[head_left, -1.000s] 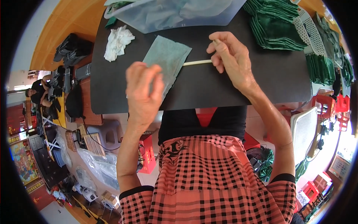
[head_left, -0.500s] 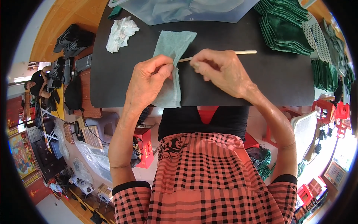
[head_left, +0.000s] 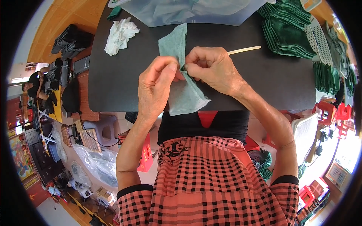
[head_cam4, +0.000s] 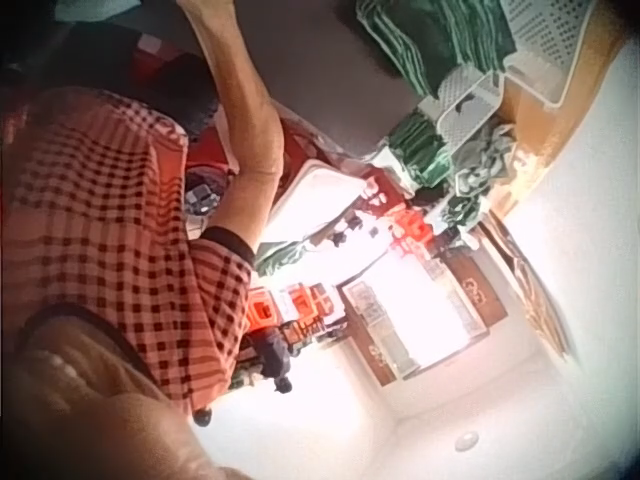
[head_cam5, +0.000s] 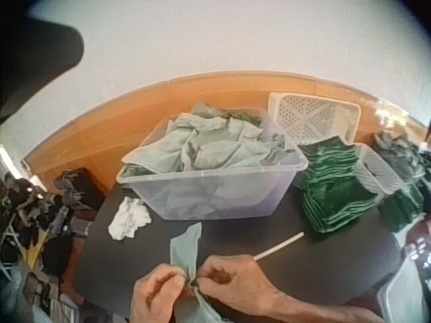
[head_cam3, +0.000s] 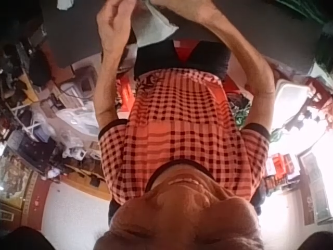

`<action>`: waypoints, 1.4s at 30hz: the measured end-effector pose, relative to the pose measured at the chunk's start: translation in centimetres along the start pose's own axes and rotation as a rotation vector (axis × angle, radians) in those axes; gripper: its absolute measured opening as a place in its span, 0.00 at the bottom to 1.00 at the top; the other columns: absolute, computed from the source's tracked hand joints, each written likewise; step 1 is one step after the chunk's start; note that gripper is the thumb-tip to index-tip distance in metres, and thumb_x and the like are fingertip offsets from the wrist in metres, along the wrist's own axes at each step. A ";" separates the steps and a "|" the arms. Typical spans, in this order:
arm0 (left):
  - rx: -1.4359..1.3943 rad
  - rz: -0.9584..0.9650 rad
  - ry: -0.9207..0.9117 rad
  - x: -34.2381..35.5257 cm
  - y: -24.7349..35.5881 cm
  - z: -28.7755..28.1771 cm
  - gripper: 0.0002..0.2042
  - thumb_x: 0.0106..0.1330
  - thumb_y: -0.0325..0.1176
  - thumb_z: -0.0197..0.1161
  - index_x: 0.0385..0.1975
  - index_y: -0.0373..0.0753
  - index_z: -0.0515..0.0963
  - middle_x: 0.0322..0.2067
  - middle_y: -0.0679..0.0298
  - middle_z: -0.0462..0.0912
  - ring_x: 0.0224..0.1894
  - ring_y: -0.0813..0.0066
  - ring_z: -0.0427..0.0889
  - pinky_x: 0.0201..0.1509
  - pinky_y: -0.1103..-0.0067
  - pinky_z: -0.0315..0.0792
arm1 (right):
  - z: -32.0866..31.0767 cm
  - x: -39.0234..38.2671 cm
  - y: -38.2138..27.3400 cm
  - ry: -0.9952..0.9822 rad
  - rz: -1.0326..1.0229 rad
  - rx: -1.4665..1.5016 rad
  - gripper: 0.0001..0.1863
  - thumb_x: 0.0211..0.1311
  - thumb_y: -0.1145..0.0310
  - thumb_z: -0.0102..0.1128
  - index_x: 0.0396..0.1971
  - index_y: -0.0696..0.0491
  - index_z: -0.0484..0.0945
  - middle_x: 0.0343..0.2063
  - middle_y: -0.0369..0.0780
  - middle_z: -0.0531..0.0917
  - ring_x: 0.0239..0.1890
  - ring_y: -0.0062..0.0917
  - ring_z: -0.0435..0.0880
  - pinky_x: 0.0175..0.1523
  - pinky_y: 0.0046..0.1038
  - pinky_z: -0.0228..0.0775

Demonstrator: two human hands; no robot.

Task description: Using a wooden stick to turn green leather pouches right-side out.

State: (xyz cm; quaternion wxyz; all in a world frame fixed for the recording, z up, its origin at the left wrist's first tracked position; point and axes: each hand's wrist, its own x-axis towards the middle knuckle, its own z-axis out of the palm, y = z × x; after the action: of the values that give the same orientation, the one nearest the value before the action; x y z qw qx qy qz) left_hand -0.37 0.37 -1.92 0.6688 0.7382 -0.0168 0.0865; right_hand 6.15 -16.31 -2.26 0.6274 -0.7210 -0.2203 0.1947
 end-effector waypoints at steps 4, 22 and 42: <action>-0.006 -0.126 -0.082 -0.2 0.6 -0.1 0.05 0.67 0.29 0.58 0.31 0.35 0.75 0.23 0.73 0.76 0.26 0.90 0.68 0.29 0.89 0.61 | 0.2 -0.2 -0.3 0.047 -0.008 0.013 0.05 0.54 0.75 0.60 0.24 0.61 0.79 0.17 0.35 0.80 0.22 0.13 0.78 0.27 0.18 0.71; -0.017 -0.095 -0.124 0.1 0.9 0.3 0.05 0.63 0.27 0.53 0.29 0.34 0.76 0.22 0.69 0.76 0.25 0.87 0.70 0.30 0.87 0.65 | -0.6 0.3 0.7 -0.098 0.000 0.237 0.18 0.59 0.59 0.68 0.23 0.57 0.73 0.17 0.32 0.75 0.20 0.12 0.72 0.24 0.18 0.65; 0.543 0.467 -0.017 -2.3 1.1 3.0 0.14 0.51 0.24 0.66 0.38 0.35 0.73 0.33 0.58 0.74 0.38 0.60 0.74 0.42 0.70 0.69 | -1.4 -0.1 -0.1 -0.018 0.020 0.281 0.03 0.58 0.78 0.55 0.31 0.60 0.76 0.20 0.35 0.78 0.21 0.15 0.76 0.26 0.20 0.68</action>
State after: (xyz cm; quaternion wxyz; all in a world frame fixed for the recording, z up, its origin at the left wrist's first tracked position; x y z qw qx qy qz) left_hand -2.43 -2.93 -1.44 0.4101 0.8660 -0.1673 0.2321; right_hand 6.87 -17.52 -1.93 0.7182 -0.6265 -0.1895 0.2363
